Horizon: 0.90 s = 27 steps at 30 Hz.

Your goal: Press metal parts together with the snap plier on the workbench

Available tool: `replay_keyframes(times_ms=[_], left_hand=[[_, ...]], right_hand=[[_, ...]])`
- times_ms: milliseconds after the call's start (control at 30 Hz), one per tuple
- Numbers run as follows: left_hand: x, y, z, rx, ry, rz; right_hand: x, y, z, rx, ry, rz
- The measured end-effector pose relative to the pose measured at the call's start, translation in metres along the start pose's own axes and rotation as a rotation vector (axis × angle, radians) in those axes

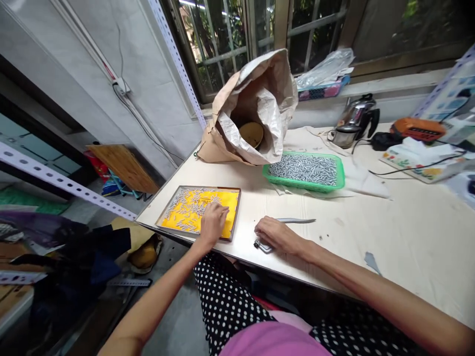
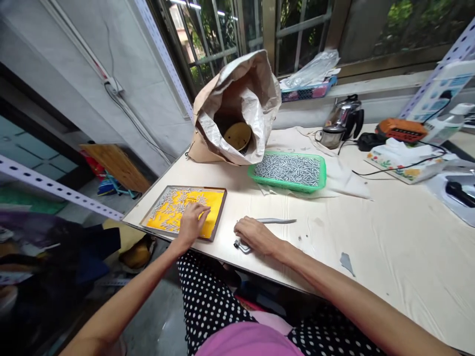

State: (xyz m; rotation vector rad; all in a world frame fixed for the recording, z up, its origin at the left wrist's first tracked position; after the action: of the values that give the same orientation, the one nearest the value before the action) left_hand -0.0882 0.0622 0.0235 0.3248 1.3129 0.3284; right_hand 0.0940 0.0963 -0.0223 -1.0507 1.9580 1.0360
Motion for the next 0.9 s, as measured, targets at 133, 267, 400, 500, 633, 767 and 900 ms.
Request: replay_keyframes(times_ms=[133,267,400,500,633,767,900], left_hand=[[0.031,0.033,-0.042,-0.124,0.075,-0.203],[0.057,0.054,-0.034,-0.126,0.09,-0.296],[0.072,0.067,-0.018,-0.042,0.093,-0.334],[0.078,0.073,-0.018,0.012,0.105,-0.368],[0.081,0.078,-0.025,0.06,0.114,-0.41],[0.082,0.08,-0.027,0.103,0.102,-0.448],[0.084,0.079,-0.027,0.128,0.085,-0.464]], right_hand=[[-0.06,-0.001,0.017,0.182,0.14,0.423],[-0.14,-0.003,0.057,0.367,-0.016,0.735],[-0.186,-0.007,0.102,0.506,-0.227,0.693],[-0.183,-0.018,0.106,0.534,-0.324,0.568],[-0.126,-0.036,0.068,0.44,-0.202,0.315],[-0.056,-0.058,0.024,0.476,-0.106,0.045],[-0.023,-0.072,0.001,0.586,-0.134,-0.115]])
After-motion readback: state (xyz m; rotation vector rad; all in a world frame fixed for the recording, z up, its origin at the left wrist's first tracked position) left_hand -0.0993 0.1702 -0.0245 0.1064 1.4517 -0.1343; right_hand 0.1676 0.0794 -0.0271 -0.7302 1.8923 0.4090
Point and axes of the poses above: each hand's wrist, its own y-axis towards the middle knuckle, its own x-axis out of the palm, z = x × y, the point moved 7 cm from there along y, towards the middle knuckle
